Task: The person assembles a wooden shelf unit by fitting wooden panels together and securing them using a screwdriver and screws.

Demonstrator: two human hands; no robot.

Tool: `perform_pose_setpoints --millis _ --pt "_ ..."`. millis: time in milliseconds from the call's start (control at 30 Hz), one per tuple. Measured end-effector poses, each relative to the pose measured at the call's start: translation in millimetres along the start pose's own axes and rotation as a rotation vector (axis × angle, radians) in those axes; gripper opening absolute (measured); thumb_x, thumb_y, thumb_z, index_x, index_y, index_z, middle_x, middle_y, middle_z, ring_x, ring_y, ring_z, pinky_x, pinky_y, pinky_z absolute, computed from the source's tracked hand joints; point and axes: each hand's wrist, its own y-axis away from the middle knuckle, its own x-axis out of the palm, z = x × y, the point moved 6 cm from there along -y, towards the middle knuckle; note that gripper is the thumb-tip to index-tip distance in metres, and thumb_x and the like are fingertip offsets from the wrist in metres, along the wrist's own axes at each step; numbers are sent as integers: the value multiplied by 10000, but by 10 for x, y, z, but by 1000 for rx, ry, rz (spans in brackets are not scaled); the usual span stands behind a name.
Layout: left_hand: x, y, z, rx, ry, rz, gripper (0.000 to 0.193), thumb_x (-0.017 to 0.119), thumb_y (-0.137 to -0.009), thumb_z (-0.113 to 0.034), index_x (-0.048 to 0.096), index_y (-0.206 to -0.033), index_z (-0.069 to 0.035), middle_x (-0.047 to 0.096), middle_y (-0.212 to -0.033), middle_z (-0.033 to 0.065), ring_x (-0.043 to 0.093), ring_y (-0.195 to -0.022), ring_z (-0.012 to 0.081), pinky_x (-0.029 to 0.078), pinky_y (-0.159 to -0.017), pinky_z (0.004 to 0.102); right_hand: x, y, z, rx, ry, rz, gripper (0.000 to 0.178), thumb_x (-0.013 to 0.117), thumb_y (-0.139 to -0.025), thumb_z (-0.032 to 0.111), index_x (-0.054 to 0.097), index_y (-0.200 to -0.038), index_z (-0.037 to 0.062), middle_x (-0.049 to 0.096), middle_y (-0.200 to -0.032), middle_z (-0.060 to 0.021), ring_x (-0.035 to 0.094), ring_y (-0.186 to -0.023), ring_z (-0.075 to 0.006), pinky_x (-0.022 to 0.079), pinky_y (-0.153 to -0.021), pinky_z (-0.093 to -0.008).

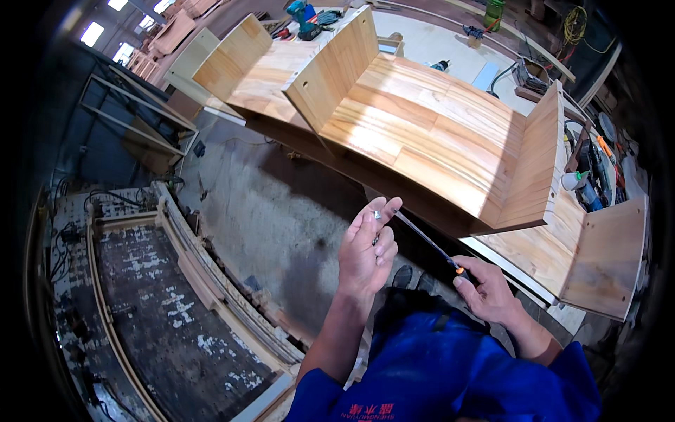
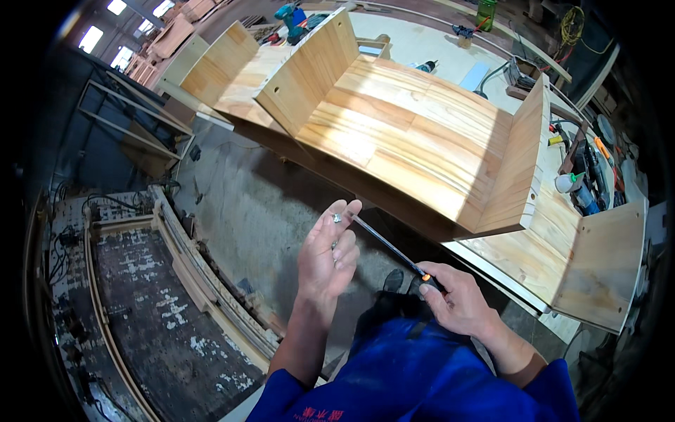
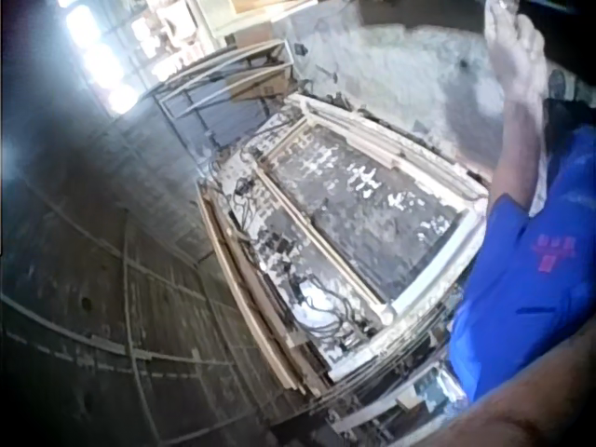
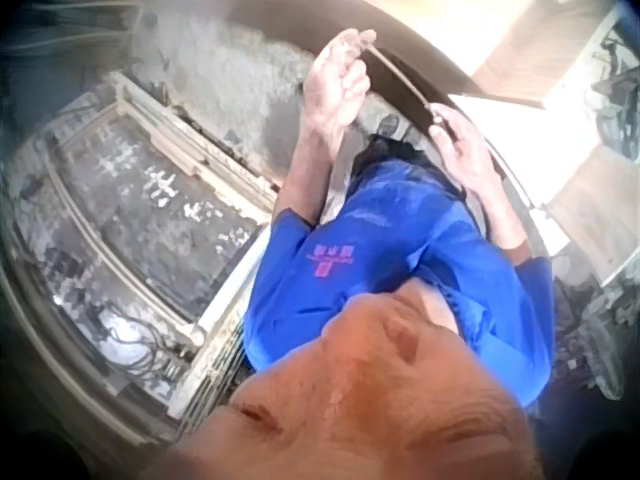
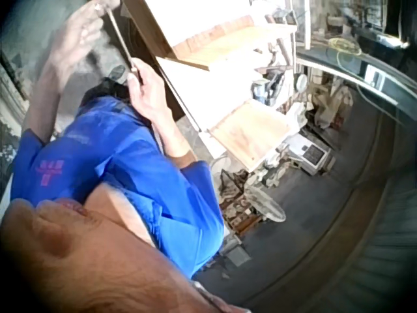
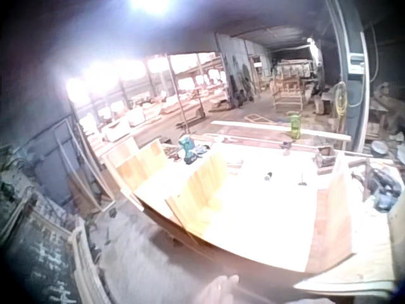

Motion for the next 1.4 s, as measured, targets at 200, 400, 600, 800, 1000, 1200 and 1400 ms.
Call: perform_pose_setpoints --millis 200,400,600,800,1000,1200,1400 --pt "-86 132 100 21 73 25 241 477 -1055 -226 548 -1222 -68 617 -1296 156 421 -530 36 371 -448 170 97 19 -14 -4 24 93 319 602 -913 80 609 -1224 10 662 -959 -184 658 -776 -306 532 -696 -354" --pt "-190 146 175 33 69 -2 168 483 -1057 -246 560 -1112 -106 633 -1261 143 415 -505 29 353 -426 165 132 106 -54 48 7 127 315 604 -922 78 616 -1228 7 669 -983 -202 662 -806 -319 539 -725 -361" --pt "-209 176 276 32 82 -37 145 481 -1058 -243 552 -1027 -121 629 -1261 140 409 -495 27 354 -427 167 159 217 -171 123 -52 145 326 602 -928 71 613 -1248 8 673 -992 -193 656 -780 -240 533 -700 -329" --pt "-231 283 362 51 115 -48 88 503 -1041 -182 554 -1041 -110 615 -1282 148 418 -497 38 355 -429 171 187 271 -233 160 -106 189 308 594 -944 78 618 -1245 16 675 -879 -135 613 -705 -182 516 -672 -306" --pt "-242 334 451 85 117 -63 147 510 -1033 -156 567 -1161 -111 615 -1297 116 438 -525 43 373 -454 179 317 405 -522 350 -436 250 281 623 -951 107 644 -1221 33 586 -768 -15 473 -610 -58 414 -561 -237" --pt "-370 292 521 106 173 -60 142 456 -1057 -144 569 -1137 -114 611 -1298 98 436 -523 36 373 -458 177 491 491 -584 608 -947 336 255 606 -965 97 655 -1207 34 588 -772 3 468 -620 -44 408 -569 -221" --pt "-695 231 322 132 160 -139 118 462 -1056 -138 568 -1107 -121 601 -1304 109 441 -522 36 372 -450 177 660 152 -335 385 -260 198 260 601 -972 96 646 -1219 30 623 -810 -4 504 -707 -51 445 -643 -227"
